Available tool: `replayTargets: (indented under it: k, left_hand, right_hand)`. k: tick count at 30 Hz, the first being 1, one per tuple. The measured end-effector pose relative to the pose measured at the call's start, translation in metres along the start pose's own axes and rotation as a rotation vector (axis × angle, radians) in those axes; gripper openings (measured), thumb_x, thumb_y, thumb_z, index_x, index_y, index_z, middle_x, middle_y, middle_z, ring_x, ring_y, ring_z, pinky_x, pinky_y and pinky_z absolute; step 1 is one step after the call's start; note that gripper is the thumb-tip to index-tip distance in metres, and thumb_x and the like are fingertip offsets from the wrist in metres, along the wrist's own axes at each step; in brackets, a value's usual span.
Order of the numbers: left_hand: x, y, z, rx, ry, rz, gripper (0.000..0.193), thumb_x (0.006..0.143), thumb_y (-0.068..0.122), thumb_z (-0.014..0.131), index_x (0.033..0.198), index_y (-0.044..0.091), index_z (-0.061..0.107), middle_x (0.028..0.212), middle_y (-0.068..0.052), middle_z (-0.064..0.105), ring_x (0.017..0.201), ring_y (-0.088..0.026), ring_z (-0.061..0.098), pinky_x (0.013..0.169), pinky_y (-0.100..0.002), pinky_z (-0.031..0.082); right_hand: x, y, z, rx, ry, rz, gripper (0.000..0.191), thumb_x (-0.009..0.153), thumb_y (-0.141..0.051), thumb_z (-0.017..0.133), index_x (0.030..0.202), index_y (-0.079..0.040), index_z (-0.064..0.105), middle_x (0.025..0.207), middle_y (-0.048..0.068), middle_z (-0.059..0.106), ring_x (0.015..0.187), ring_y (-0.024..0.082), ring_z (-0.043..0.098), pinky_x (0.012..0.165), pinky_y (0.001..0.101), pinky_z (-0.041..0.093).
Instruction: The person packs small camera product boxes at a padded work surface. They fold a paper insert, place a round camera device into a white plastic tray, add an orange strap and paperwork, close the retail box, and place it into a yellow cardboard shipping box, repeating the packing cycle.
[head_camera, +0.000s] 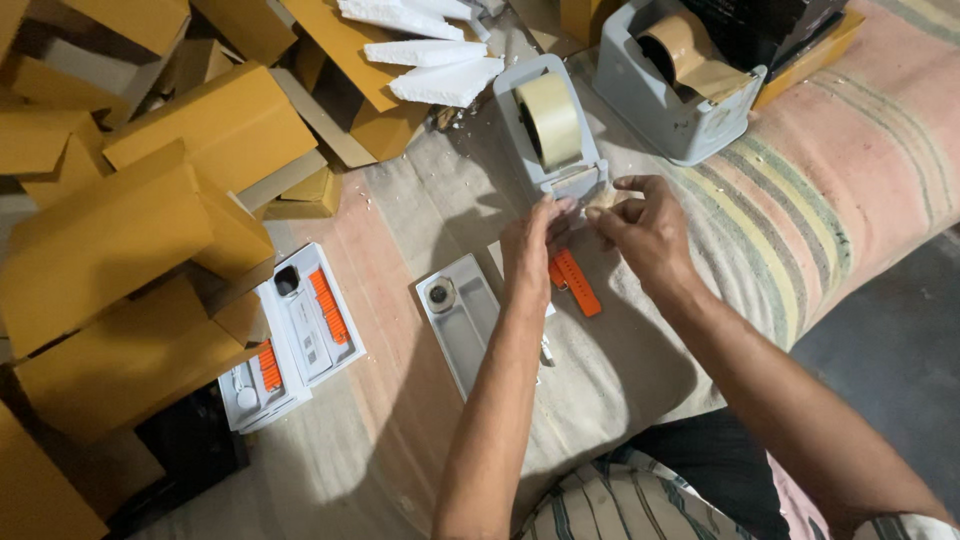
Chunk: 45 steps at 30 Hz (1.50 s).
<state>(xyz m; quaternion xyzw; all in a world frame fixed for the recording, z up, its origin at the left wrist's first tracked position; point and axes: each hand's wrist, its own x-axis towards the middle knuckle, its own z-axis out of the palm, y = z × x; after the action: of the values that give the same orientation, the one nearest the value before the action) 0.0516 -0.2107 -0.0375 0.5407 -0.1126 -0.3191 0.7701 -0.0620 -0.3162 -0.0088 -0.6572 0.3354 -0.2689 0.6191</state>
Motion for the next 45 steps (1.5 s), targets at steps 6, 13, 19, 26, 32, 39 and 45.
replayTargets:
  k: [6,13,19,26,32,39,45]
  left_hand:
    - [0.009,0.0,0.017,-0.049,0.048,-0.023,0.068,0.077,0.05,0.084,0.116,-0.004,0.07,0.104,-0.014,0.073,0.089,-0.019,0.072,0.081,-0.036,0.061]
    - [0.011,-0.001,0.013,-0.095,0.041,-0.164,0.065,0.078,0.05,0.085,0.111,-0.004,0.073,0.094,-0.009,0.068,0.074,-0.017,0.069,0.065,-0.033,0.061]
    - [0.01,0.004,0.017,-0.003,0.072,-0.163,0.069,0.074,0.053,0.084,0.109,-0.006,0.072,0.09,-0.009,0.075,0.07,-0.018,0.071,0.062,-0.034,0.061]
    - [0.01,0.011,0.018,-0.047,0.035,-0.176,0.073,0.073,0.057,0.085,0.108,-0.006,0.072,0.088,-0.012,0.073,0.068,-0.017,0.071,0.058,-0.032,0.062]
    - [0.014,0.001,0.023,0.144,0.075,-0.057,0.061,0.074,0.043,0.09,0.105,-0.008,0.077,0.094,-0.011,0.078,0.087,-0.014,0.073,0.085,-0.026,0.053]
    - [0.014,-0.014,0.02,0.261,0.031,0.034,0.035,0.088,0.027,0.082,0.103,-0.005,0.079,0.088,-0.01,0.077,0.076,-0.012,0.064,0.074,-0.029,0.053]
    - [0.008,-0.001,0.035,0.659,0.129,0.091,0.035,0.09,0.033,0.077,0.099,-0.001,0.079,0.075,-0.011,0.077,0.067,-0.011,0.062,0.069,-0.031,0.054]
  right_hand:
    - [-0.005,-0.004,0.003,0.13,0.01,0.004,0.046,0.09,-0.005,0.071,0.127,0.007,0.046,0.087,0.013,0.072,0.071,0.015,0.069,0.063,0.028,0.055]
    - [-0.001,-0.012,0.004,0.26,0.002,0.084,0.049,0.088,-0.005,0.072,0.125,0.006,0.042,0.09,0.016,0.069,0.075,0.019,0.07,0.065,0.03,0.058]
    - [-0.001,-0.018,0.003,0.243,-0.014,0.116,0.047,0.089,-0.002,0.07,0.125,0.007,0.041,0.089,0.017,0.068,0.074,0.022,0.072,0.065,0.0323,0.061]
    - [-0.001,-0.017,0.004,0.304,-0.024,0.095,0.041,0.091,0.001,0.065,0.123,0.007,0.04,0.091,0.019,0.067,0.072,0.025,0.072,0.064,0.0343,0.061]
    - [-0.004,-0.01,0.004,0.298,-0.03,0.107,0.039,0.091,0.003,0.062,0.121,0.004,0.038,0.093,0.019,0.07,0.078,0.023,0.074,0.068,0.0334,0.063]
    - [-0.001,0.023,0.007,0.317,-0.014,0.089,0.037,0.092,0.003,0.065,0.119,0.004,0.039,0.097,0.016,0.069,0.085,0.02,0.073,0.074,0.0315,0.063]
    - [0.005,0.033,0.007,0.304,-0.007,0.044,0.039,0.092,0.004,0.066,0.121,0.001,0.04,0.094,0.015,0.067,0.08,0.019,0.07,0.069,0.0323,0.06]
